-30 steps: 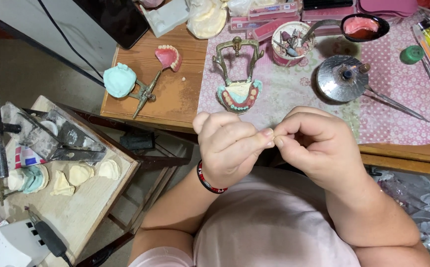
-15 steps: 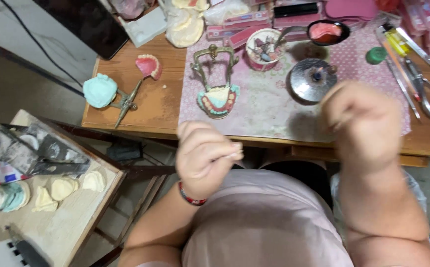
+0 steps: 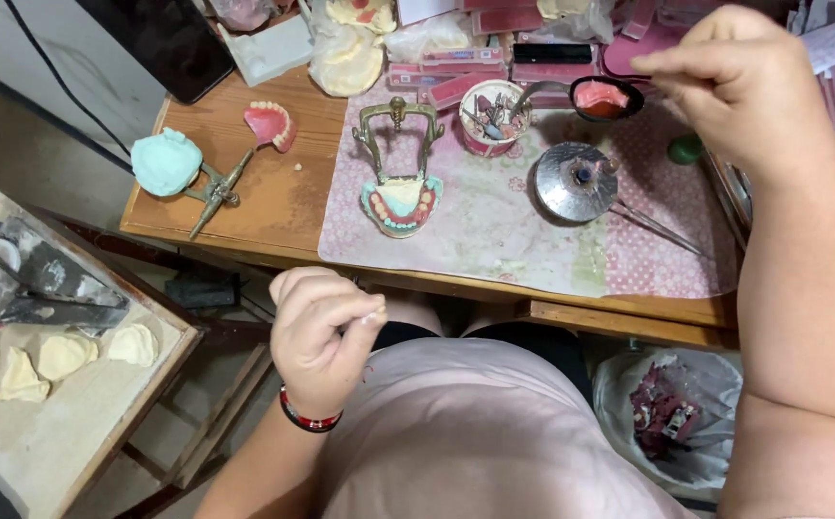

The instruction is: The person is working on a dental mold, applying and shaping a pink material around the teeth using a small tool. They also use a rotary tool to refine a small piece of material before returning to the mold.

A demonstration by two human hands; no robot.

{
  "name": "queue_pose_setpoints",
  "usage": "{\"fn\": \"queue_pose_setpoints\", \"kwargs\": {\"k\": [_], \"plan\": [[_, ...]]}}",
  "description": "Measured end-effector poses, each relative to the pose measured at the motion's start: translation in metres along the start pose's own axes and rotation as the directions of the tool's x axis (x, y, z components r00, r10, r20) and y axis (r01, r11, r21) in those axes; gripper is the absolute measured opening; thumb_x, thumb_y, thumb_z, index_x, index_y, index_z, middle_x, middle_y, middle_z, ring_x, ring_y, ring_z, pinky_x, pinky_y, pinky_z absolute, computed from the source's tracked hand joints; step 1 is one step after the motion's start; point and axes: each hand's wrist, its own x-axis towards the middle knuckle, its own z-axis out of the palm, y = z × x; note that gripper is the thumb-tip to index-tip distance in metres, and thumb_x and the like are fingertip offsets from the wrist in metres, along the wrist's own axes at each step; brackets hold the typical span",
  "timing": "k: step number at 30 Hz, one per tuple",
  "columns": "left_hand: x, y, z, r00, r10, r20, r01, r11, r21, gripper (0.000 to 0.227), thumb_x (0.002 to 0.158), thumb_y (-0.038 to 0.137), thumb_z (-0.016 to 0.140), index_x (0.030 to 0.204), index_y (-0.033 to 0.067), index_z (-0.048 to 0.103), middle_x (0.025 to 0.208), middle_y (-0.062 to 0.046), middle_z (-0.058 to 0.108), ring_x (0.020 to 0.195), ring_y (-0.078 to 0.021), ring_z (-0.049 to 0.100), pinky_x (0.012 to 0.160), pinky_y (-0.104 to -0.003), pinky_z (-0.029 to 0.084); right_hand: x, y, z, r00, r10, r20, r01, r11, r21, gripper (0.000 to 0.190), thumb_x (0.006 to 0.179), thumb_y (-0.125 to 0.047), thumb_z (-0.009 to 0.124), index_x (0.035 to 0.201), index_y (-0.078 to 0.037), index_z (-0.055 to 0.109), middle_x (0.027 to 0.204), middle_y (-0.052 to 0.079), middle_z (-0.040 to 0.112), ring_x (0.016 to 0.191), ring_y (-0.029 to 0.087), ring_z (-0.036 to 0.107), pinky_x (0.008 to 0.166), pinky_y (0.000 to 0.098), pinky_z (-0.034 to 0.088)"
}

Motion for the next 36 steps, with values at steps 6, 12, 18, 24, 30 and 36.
{"fn": "queue_pose_setpoints", "kwargs": {"k": [6, 12, 18, 24, 30, 36], "plan": [[-0.002, 0.006, -0.007, 0.996, -0.039, -0.084, 0.043, 0.998, 0.037, 0.007, 0.097, 0.018, 0.069, 0.093, 0.0122, 0.069, 0.088, -0.003, 0.066, 0.083, -0.0225, 0.062, 0.088, -0.037, 0.043, -0.004, 0.007, -0.004, 0.987, -0.011, -0.162, -0.011, 0.991, -0.135, 0.016, 0.124, 0.005, 0.093, 0.116, -0.003, 0.082, 0.111, 0.008, 0.075, 0.105, 0.024, 0.062, 0.096, 0.0394, 0.046], [-0.029, 0.012, -0.026, 0.981, -0.060, -0.186, 0.066, 0.997, 0.026, 0.008, 0.092, 0.014, 0.074, 0.089, 0.0100, 0.067, 0.083, -0.006, 0.065, 0.076, -0.0241, 0.063, 0.085, -0.042, 0.045, -0.030, -0.120, 0.018, 0.971, 0.198, -0.135, -0.116, 0.880, 0.460, 0.028, 0.135, -0.019, 0.043, 0.151, 0.003, 0.053, 0.106, 0.008, 0.047, 0.086, 0.013, 0.041, 0.081, 0.0280, 0.035], [-0.077, 0.041, -0.073, 0.958, -0.157, -0.238, 0.173, 0.984, 0.048, 0.006, 0.092, 0.016, 0.076, 0.091, 0.0159, 0.070, 0.090, -0.001, 0.067, 0.080, -0.0212, 0.062, 0.088, -0.040, 0.042, -0.040, -0.298, 0.122, 0.904, -0.296, 0.310, -0.015, 0.701, 0.713, 0.018, 0.096, -0.015, 0.067, 0.108, -0.005, 0.076, 0.099, 0.009, 0.074, 0.089, 0.019, 0.070, 0.087, 0.0304, 0.053], [-0.143, 0.045, -0.137, 0.897, -0.041, -0.441, 0.175, 0.947, 0.269, 0.004, 0.092, 0.018, 0.075, 0.092, 0.0226, 0.076, 0.084, 0.005, 0.066, 0.079, -0.0213, 0.064, 0.081, -0.036, 0.043, -0.058, -0.391, 0.210, 0.833, -0.339, 0.436, -0.313, 0.361, 0.879, 0.011, 0.092, 0.000, 0.071, 0.097, 0.008, 0.075, 0.079, 0.016, 0.068, 0.071, 0.019, 0.070, 0.061, 0.0319, 0.060], [-0.194, 0.033, -0.200, 0.874, 0.012, -0.486, 0.265, 0.827, 0.496, 0.005, 0.098, 0.022, 0.072, 0.100, 0.0247, 0.077, 0.088, 0.006, 0.068, 0.085, -0.0191, 0.066, 0.083, -0.035, 0.043, -0.055, -0.467, 0.258, 0.757, -0.330, 0.564, -0.362, 0.506, 0.783, 0.016, 0.101, -0.004, 0.064, 0.095, 0.006, 0.074, 0.067, 0.016, 0.067, 0.065, 0.016, 0.063, 0.061, 0.0338, 0.059], [-0.226, 0.011, -0.245, 0.877, -0.029, -0.480, 0.376, 0.665, 0.646, 0.011, 0.098, 0.030, 0.074, 0.108, 0.0300, 0.077, 0.089, 0.010, 0.066, 0.086, -0.0136, 0.064, 0.080, -0.034, 0.044, -0.044, -0.507, 0.317, 0.689, -0.346, 0.637, -0.422, 0.524, 0.740, 0.015, 0.101, -0.005, 0.065, 0.096, 0.003, 0.076, 0.065, 0.018, 0.067, 0.057, 0.016, 0.062, 0.056, 0.0328, 0.059]]}}
